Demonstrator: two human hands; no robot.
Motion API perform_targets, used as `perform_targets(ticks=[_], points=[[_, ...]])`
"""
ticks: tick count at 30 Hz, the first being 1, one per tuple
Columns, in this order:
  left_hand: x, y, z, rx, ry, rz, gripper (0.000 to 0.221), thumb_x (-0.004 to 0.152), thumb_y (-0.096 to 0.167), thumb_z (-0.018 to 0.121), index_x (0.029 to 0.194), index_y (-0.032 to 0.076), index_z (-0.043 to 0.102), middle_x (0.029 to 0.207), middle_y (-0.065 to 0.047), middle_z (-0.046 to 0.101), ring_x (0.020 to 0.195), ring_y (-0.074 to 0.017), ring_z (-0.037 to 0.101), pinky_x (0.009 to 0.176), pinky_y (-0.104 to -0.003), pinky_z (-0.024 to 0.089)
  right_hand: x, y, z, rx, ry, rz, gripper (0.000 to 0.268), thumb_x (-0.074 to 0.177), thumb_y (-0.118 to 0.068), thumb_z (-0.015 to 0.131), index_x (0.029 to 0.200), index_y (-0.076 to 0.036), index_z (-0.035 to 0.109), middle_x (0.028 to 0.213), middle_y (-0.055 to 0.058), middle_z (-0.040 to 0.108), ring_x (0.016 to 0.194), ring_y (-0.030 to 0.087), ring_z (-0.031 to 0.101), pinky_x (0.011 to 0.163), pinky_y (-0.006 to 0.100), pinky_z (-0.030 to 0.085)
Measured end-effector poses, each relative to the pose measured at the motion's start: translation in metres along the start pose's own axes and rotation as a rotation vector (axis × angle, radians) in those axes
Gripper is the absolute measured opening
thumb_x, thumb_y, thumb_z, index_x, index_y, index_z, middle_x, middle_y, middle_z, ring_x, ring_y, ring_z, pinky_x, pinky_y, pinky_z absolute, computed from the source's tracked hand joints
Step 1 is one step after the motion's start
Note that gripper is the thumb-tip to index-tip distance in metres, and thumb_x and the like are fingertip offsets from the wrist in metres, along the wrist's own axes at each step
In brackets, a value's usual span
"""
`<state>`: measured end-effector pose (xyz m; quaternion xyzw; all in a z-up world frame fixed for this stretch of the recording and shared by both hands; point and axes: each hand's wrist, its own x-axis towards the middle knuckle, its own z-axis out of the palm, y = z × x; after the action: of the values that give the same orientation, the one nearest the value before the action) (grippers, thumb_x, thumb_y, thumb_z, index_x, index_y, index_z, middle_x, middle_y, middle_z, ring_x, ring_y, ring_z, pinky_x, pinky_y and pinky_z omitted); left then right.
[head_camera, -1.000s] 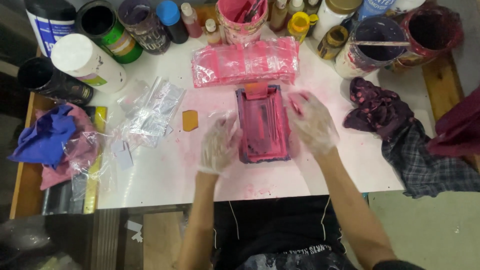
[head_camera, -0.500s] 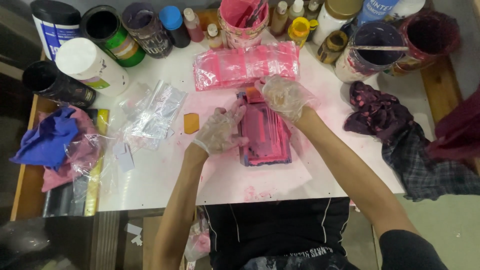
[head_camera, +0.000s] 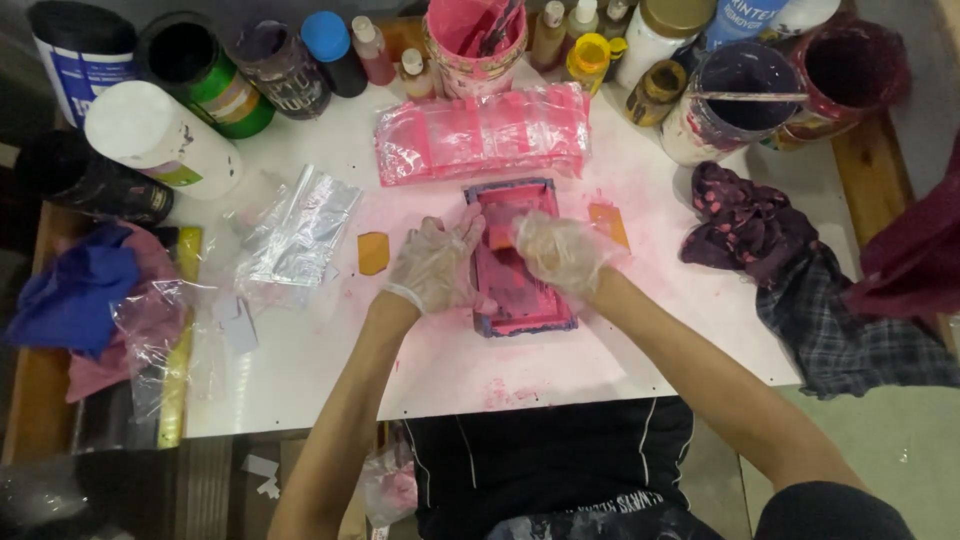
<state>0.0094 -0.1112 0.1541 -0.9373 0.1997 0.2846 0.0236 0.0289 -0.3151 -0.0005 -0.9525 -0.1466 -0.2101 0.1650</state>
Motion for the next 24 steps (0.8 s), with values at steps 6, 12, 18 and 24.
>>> perform_targets(ticks=[6,12,18,24], points=[[-0.002,-0.001,-0.002,-0.028,-0.028,0.000,0.136,0.062,0.080,0.074,0.165,0.018,0.012,0.173,0.006,0.011,0.139,-0.0405,0.032,0.112,-0.062,0.037,-0.058,-0.002,-0.029,0.094,-0.085,0.074,0.033,0.094,-0.036,0.067,0.121,-0.017,0.073,0.128,0.006,0.071,0.124,0.022,0.064,0.110,0.038,0.045],[-0.008,0.002,-0.004,-0.039,0.010,0.012,0.128,0.065,0.071,0.078,0.164,0.014,0.019,0.172,0.004,0.016,0.138,-0.0407,0.034,0.111,-0.060,0.040,-0.052,0.016,-0.047,0.191,-0.158,0.148,0.036,0.091,-0.044,0.072,0.119,-0.021,0.076,0.128,0.004,0.071,0.123,0.022,0.065,0.106,0.036,0.049],[-0.003,-0.006,0.011,-0.102,0.038,0.027,0.136,0.059,0.075,0.079,0.164,0.015,0.017,0.173,0.005,0.013,0.139,-0.0431,0.032,0.112,-0.064,0.038,-0.010,0.021,-0.051,0.314,-0.232,0.201,0.040,0.087,-0.051,0.076,0.117,-0.026,0.078,0.128,0.003,0.071,0.122,0.022,0.065,0.101,0.033,0.054],[-0.015,0.005,-0.004,-0.095,0.060,-0.007,0.122,0.066,0.053,0.083,0.165,0.020,0.019,0.171,0.007,0.020,0.136,-0.0417,0.034,0.112,-0.062,0.039,0.019,0.034,-0.009,0.161,-0.155,0.050,0.034,0.090,-0.056,0.072,0.113,-0.032,0.079,0.122,-0.004,0.073,0.115,0.019,0.068,0.095,0.033,0.057]])
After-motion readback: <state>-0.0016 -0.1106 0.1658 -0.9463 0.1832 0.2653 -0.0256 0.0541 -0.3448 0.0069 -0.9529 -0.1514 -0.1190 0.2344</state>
